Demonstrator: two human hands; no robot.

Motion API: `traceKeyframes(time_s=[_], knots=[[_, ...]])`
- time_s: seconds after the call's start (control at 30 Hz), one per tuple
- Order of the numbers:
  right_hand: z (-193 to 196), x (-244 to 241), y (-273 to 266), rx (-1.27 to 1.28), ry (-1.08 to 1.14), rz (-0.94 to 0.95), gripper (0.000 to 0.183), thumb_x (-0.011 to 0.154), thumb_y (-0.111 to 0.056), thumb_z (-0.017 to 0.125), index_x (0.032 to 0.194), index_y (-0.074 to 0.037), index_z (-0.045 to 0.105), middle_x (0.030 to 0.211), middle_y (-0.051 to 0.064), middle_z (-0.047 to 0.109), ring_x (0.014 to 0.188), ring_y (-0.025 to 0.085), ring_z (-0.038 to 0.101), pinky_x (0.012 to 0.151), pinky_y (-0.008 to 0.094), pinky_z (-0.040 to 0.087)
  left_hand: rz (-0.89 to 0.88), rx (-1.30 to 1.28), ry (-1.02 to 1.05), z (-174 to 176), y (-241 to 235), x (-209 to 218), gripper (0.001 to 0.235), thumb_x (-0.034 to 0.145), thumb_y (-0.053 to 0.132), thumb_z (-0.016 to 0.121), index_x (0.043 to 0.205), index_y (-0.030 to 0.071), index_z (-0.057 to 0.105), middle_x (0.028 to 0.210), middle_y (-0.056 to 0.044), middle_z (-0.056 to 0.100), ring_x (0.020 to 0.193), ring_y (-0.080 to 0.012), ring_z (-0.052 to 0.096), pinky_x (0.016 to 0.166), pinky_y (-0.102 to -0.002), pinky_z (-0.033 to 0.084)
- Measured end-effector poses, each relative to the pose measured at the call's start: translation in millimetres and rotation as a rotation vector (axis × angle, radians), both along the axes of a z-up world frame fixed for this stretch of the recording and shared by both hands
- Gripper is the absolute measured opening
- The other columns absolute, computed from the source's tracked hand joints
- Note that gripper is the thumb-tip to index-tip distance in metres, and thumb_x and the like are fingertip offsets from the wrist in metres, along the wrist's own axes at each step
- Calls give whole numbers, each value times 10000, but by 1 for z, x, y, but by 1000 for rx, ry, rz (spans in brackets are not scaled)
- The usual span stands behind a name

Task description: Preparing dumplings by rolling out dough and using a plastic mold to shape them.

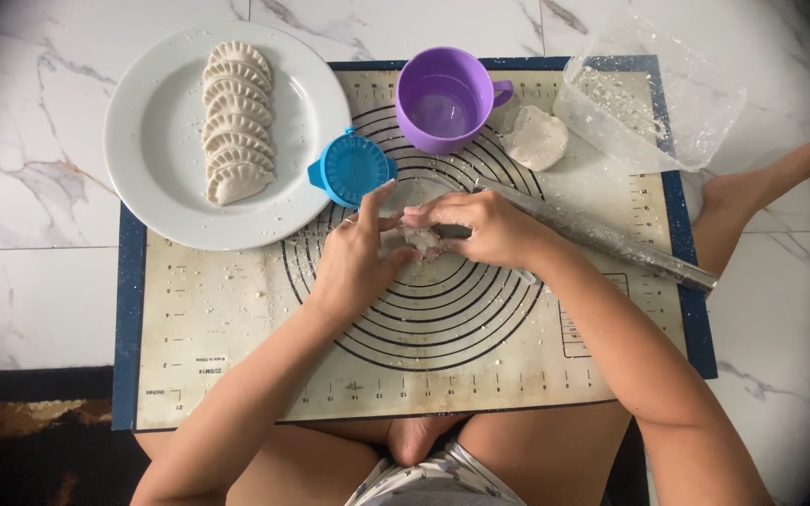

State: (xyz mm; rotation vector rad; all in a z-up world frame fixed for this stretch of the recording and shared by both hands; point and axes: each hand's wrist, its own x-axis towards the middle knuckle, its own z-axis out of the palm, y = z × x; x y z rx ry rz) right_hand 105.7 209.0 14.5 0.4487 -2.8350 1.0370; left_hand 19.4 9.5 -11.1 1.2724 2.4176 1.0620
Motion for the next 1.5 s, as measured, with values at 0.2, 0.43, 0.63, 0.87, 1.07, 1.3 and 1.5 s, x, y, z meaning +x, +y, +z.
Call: traceKeyframes(time_s=[0.2, 0.43, 0.63, 0.87, 1.07, 1.3, 1.5], knots=[[-10, 1, -2, 16, 120, -23, 144, 867, -8, 759, 1005, -9, 718, 1055, 157, 753, 1056, 261, 716, 963, 341, 582, 34, 50, 0, -14, 3, 0, 760, 812, 118, 837, 1433, -3, 415, 958, -222, 781, 716, -397, 739, 696, -498, 601], [-4, 2, -12, 49, 145, -55, 125, 910, 25, 689, 1031, 5, 716, 1046, 174, 745, 1021, 267, 722, 905, 334, 604, -10, 32, 196, -29, 6, -7, 746, 820, 128, 800, 1464, 50, 432, 860, -131, 791, 755, -368, 759, 727, -502, 613], [-5, 1, -15, 135, 194, -78, 125, 917, 57, 661, 1013, 0, 719, 998, 159, 740, 995, 266, 729, 867, 312, 608, 27, 133, 188, -32, 7, -11, 660, 820, 113, 793, 1404, 60, 491, 792, -107, 771, 714, -359, 743, 703, -507, 608], [-2, 2, -24, 83, 157, -151, 266, 852, 161, 588, 1030, -2, 701, 978, 153, 731, 976, 291, 728, 836, 343, 607, 12, 181, 240, -38, 8, -11, 463, 874, 125, 740, 1308, 101, 580, 745, -61, 754, 693, -299, 749, 676, -432, 617], [-6, 0, -26, 135, 195, -194, 331, 805, 184, 543, 1049, 12, 686, 993, 163, 713, 978, 312, 715, 830, 362, 597, 48, 172, 286, -24, 10, -5, 409, 860, 95, 741, 1239, 70, 591, 731, -80, 746, 668, -331, 741, 631, -461, 608], [-9, 5, -31, 104, 223, -219, 315, 843, 155, 552, 1089, 7, 681, 1031, 192, 709, 998, 320, 701, 860, 387, 584, 43, 85, 273, -21, 5, -6, 427, 901, 138, 724, 1293, 75, 566, 792, -111, 769, 710, -347, 745, 629, -466, 606], [12, 13, -21, 220, 79, -62, 353, 884, 168, 522, 1198, 70, 650, 1146, 293, 681, 1098, 389, 676, 977, 479, 561, 92, 26, 38, -10, -2, -9, 264, 913, 235, 740, 1153, 129, 710, 811, -36, 788, 632, -190, 724, 568, -305, 580]])
